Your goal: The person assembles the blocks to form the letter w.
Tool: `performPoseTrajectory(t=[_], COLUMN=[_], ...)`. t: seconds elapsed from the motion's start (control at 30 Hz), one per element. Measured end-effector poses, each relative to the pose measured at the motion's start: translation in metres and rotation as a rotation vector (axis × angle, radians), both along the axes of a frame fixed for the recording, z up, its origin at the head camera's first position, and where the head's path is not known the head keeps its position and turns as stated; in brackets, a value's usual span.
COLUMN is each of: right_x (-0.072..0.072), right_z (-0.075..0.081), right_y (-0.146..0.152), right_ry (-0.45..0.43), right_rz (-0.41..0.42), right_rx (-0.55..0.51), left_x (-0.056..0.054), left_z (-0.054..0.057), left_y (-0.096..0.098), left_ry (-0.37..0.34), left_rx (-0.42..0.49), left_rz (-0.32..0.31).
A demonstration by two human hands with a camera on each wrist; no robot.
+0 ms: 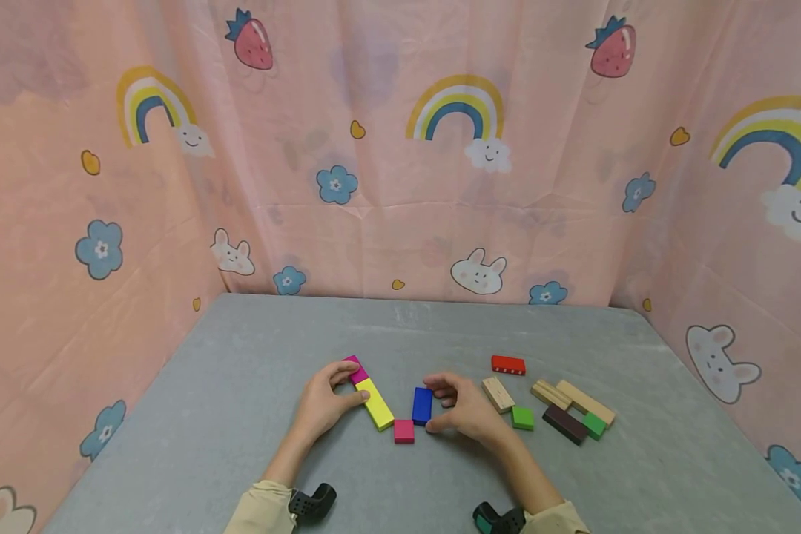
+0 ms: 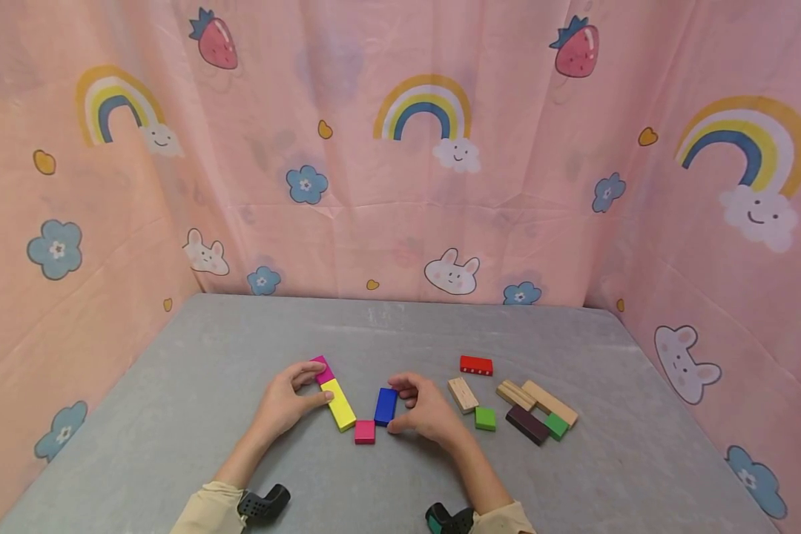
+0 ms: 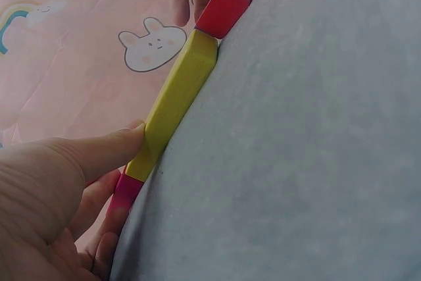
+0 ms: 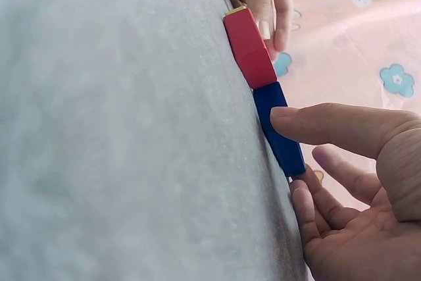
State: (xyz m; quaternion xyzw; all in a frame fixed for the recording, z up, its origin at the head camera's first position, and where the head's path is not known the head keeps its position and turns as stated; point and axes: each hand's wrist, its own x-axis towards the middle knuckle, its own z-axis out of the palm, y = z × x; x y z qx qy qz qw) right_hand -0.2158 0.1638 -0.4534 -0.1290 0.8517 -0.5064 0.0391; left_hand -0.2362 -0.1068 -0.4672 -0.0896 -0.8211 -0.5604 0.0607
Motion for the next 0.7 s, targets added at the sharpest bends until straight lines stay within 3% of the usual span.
performPoseTrajectory(t=[0.7], right_x=[-0.0013], right_z=[0.0008], right_y=[-0.0022], right_ry=[-0.039], right_rz=[-0.021], right_rx=[-0.005], left_x=[0.0002], left_z=[-0.0003], left_y=[-0.0003], left_ry=[-0.001], left_rx=[-0.007], left_rz=[-0.002])
